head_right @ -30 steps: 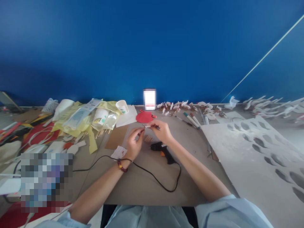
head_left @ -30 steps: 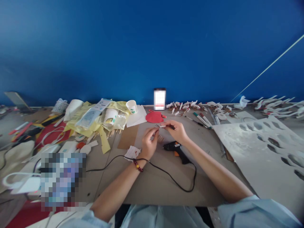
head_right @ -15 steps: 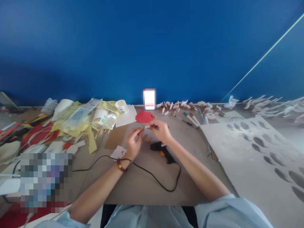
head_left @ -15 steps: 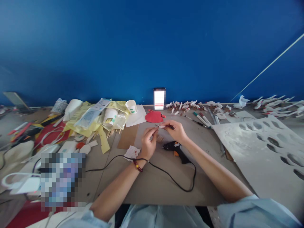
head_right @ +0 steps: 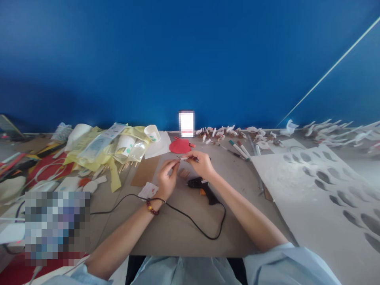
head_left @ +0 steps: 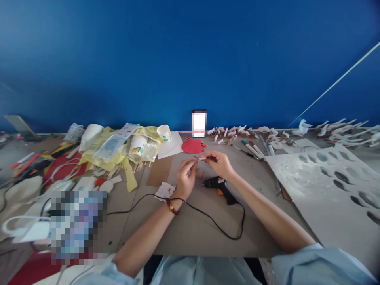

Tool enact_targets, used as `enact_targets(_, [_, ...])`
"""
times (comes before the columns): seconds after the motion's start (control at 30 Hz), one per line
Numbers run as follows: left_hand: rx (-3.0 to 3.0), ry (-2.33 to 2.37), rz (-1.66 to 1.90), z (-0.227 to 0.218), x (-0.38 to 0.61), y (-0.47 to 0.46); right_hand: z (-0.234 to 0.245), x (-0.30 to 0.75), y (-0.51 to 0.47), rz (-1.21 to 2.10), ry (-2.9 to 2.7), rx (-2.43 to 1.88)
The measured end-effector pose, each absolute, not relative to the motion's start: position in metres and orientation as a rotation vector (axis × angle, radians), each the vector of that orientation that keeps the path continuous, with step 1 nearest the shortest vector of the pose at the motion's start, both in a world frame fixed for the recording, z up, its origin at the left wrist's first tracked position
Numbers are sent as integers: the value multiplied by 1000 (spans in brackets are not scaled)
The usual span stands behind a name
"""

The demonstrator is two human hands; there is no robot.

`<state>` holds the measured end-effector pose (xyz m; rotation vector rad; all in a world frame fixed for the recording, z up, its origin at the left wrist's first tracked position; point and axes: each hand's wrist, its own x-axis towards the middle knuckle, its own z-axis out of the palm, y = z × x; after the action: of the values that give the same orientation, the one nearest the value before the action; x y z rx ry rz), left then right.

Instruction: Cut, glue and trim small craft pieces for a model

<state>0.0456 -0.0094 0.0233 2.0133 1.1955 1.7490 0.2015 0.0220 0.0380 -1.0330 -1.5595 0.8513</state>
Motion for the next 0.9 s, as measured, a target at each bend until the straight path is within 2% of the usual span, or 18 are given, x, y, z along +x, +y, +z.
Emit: enact_targets(0.9, [1894, 1199, 1656, 19, 44, -5, 39, 201, 22, 851, -1556, -1013])
